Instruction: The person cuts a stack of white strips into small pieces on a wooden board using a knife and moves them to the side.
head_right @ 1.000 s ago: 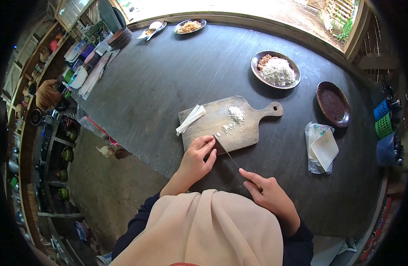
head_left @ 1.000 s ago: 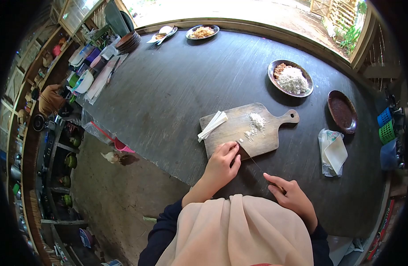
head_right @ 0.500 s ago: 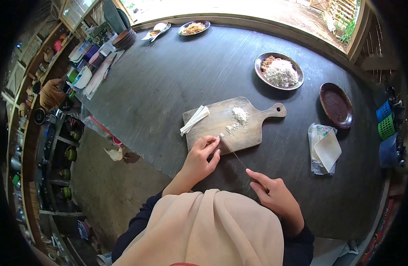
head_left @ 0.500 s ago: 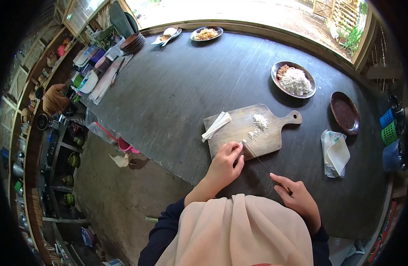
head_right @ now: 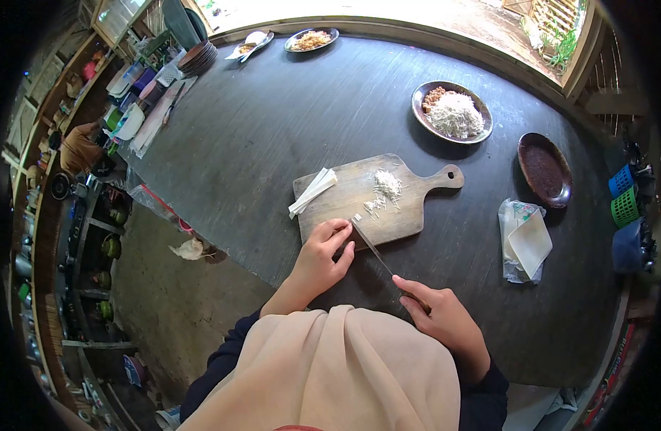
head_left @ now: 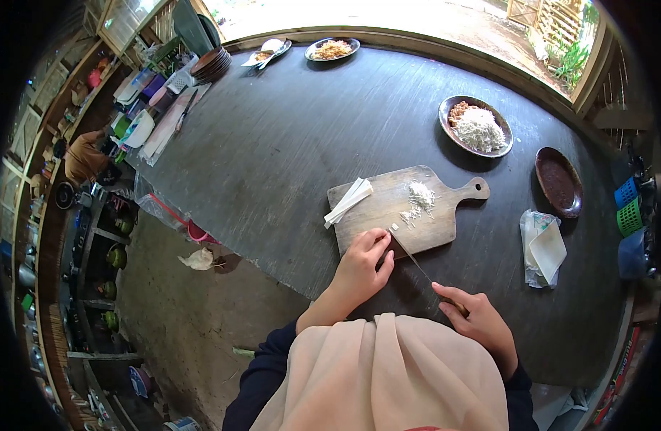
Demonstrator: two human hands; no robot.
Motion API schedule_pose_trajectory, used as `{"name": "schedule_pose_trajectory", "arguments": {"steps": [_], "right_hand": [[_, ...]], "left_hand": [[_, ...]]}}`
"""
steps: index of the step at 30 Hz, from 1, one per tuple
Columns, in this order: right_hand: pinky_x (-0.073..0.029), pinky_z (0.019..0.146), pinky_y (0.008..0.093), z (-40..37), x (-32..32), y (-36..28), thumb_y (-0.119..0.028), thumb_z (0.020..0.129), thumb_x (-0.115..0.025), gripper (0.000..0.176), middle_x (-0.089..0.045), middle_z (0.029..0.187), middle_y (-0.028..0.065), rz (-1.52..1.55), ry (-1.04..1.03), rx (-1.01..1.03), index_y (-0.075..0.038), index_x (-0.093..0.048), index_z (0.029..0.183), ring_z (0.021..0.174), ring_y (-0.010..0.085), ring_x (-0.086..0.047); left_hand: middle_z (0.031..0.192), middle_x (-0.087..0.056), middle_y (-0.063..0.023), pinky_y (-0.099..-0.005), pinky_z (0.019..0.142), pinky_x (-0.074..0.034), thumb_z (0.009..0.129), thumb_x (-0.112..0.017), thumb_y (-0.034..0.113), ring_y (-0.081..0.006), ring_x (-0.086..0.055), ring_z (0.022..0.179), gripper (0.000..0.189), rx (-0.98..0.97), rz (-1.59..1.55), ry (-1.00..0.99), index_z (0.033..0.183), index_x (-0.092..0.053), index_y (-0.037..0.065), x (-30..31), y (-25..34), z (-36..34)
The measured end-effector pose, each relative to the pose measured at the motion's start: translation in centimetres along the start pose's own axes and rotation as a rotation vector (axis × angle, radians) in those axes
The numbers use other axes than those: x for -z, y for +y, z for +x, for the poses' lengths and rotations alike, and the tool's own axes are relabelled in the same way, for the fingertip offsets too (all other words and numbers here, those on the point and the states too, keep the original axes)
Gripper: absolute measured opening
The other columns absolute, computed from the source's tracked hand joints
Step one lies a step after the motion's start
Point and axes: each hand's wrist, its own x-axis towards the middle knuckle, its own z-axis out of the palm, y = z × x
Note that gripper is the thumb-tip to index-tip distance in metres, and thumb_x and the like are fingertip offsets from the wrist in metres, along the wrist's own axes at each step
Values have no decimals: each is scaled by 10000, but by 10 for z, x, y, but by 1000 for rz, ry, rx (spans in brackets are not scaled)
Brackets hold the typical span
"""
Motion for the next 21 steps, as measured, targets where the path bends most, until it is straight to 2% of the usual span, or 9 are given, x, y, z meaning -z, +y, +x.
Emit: {"name": "schedule_pose_trajectory", "arguments": {"steps": [4,8,10,13,21], "right_hand": [[-493,621,322,2,-8,7,-74,930,-628,375,-656,772,209,8,29,78,-85,-607,1305,580,229,-609],[-490,615,323,1,-5,3,-78,932,-627,372,-642,745,208,6,49,108,-86,-607,1304,559,227,-584],[-490,613,328,-3,8,-3,-81,934,-627,364,-629,723,209,-43,-59,-36,-81,-609,1297,543,226,-562],[-486,606,324,-8,12,0,-84,934,-630,359,-617,702,208,-55,-60,-43,-73,-612,1292,529,219,-539],[-486,605,316,-2,-2,-1,-74,926,-638,376,-634,744,209,-3,42,44,-73,-611,1302,544,206,-554]], "left_hand": [[1168,-604,-161,-396,941,-474,848,-661,84,-331,-590,1075,300,-9,0,0,1103,-655,-74,0,0,0],[1167,-604,-162,-396,942,-473,848,-659,85,-330,-590,1074,306,-16,11,-10,1109,-654,-74,0,1,0],[1168,-603,-161,-396,942,-473,848,-660,88,-330,-590,1074,308,-12,2,-9,1111,-657,-72,0,-1,0],[1161,-608,-160,-395,943,-474,848,-658,87,-331,-591,1072,308,-11,-17,2,1113,-660,-69,-1,-1,0],[1157,-620,-163,-389,953,-474,845,-656,81,-328,-598,1083,296,-13,-6,4,1099,-665,-69,-1,-1,0]]}}
